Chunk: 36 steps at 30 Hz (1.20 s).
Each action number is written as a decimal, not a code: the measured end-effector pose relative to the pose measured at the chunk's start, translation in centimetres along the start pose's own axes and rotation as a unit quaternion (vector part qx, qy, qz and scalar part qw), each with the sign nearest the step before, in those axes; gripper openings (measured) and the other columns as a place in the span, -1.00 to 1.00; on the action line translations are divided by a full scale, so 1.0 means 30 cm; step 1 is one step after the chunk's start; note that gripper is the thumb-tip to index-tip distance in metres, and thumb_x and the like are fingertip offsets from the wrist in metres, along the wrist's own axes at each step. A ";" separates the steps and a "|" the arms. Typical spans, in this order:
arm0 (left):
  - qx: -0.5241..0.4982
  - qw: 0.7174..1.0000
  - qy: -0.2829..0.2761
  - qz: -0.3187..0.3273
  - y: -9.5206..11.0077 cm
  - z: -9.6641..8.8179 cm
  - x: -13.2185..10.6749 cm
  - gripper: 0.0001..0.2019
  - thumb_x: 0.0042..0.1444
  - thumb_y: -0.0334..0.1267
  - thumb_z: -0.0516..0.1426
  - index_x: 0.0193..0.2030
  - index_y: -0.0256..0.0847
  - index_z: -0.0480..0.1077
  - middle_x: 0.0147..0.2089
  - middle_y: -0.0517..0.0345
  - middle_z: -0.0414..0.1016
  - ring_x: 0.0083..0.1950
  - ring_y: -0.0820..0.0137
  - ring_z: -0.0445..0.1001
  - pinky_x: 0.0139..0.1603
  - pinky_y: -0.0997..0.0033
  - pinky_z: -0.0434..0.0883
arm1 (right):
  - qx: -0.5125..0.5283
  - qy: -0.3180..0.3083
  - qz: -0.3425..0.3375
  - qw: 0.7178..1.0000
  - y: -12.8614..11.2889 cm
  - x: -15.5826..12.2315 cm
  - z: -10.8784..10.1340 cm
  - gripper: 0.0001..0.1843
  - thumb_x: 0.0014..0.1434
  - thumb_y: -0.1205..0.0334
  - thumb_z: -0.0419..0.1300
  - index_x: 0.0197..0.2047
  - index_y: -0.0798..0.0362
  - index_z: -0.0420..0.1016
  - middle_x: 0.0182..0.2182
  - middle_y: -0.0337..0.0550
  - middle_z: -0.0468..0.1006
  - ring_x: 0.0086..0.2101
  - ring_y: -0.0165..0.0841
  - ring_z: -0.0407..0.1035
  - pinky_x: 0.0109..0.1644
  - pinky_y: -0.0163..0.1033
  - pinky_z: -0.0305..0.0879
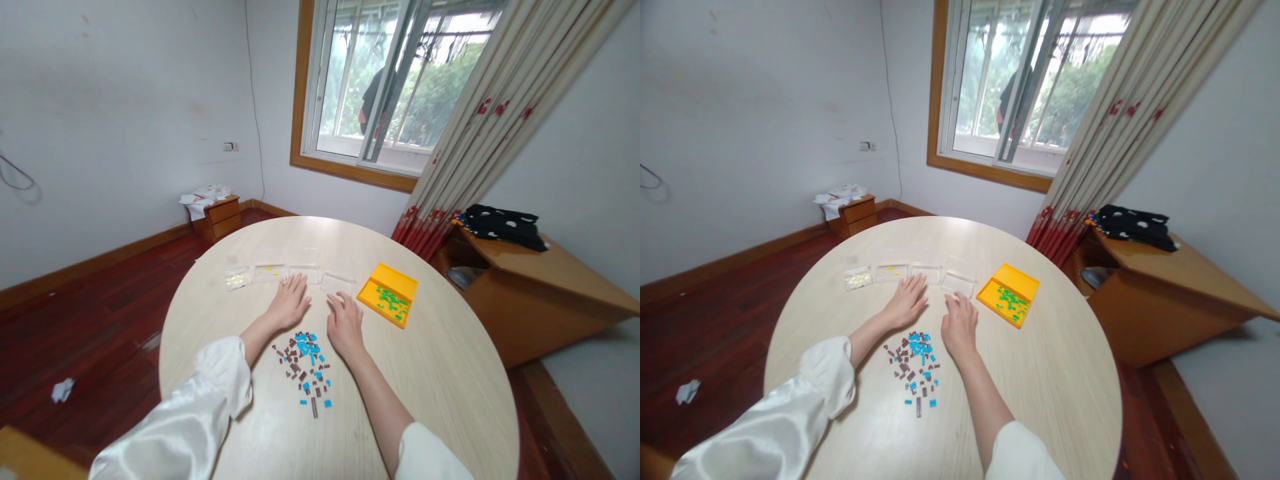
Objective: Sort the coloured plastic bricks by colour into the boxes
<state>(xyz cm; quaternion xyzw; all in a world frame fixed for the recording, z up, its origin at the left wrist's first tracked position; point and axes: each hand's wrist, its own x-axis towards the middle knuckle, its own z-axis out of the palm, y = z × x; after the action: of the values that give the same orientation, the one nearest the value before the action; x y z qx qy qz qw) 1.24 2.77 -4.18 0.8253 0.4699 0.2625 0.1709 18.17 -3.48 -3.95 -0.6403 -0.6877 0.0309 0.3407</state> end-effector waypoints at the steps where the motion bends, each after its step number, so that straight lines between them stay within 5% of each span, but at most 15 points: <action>1: 0.019 1.000 -0.011 -0.002 0.002 0.002 0.002 -0.44 0.23 -0.12 -0.09 0.32 -0.31 0.00 0.38 -0.19 -0.06 0.39 0.05 -0.16 0.32 -0.11 -0.22 | -0.029 -0.005 0.012 1.000 0.003 0.005 -0.004 -0.45 0.02 0.50 -0.02 0.10 0.10 0.33 0.16 0.14 0.24 0.16 -0.10 0.08 0.18 0.10 -0.03; 7: 0.081 0.996 0.007 0.045 -0.009 -0.002 -0.003 -0.52 0.24 -0.15 -0.10 0.23 -0.36 0.16 0.20 -0.23 0.18 0.27 0.12 0.09 0.30 0.02 0.00 | -0.131 -0.075 0.044 0.988 0.008 0.016 -0.003 -0.46 0.20 0.38 -0.12 0.26 0.15 0.10 0.27 0.10 0.10 0.26 -0.20 -0.09 0.26 0.07 -0.26; 15: 0.064 0.994 0.043 0.078 -0.020 -0.008 -0.030 -0.60 0.22 -0.21 -0.04 0.17 -0.26 0.25 0.09 -0.14 0.26 0.14 0.18 0.20 0.17 0.12 0.21 | -0.096 0.012 0.005 0.995 0.023 0.012 0.004 -0.58 0.16 0.35 -0.04 0.09 0.11 0.30 0.00 0.08 0.37 0.03 -0.16 0.18 0.12 -0.01 0.02; 22: 0.060 0.997 0.018 0.047 0.023 -0.041 -0.038 -0.71 0.22 -0.29 -0.04 -0.04 -0.20 0.43 -0.16 0.00 0.47 -0.08 0.25 0.38 -0.04 0.22 0.26 | -0.081 0.010 0.028 0.996 0.020 0.014 -0.003 -0.72 0.13 0.36 -0.02 -0.09 0.09 0.36 -0.16 0.02 0.41 -0.11 -0.16 0.22 0.03 -0.05 0.06; 36: 0.004 0.992 0.111 0.056 0.001 -0.040 -0.033 -0.80 0.14 -0.32 0.02 -0.32 -0.25 0.47 -0.32 0.03 0.49 -0.22 0.30 0.40 -0.13 0.28 0.30 | -0.063 0.040 0.023 0.997 0.016 0.008 -0.012 -0.64 0.07 0.39 -0.03 -0.03 0.07 0.31 -0.11 0.02 0.36 -0.08 -0.15 0.19 0.04 -0.01 0.06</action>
<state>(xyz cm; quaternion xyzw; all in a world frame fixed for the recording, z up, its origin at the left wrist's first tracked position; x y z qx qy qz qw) 0.14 1.94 -3.47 0.8168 0.4398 0.3601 0.0991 18.77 -3.31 -3.80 -0.6767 -0.6591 -0.0302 0.3267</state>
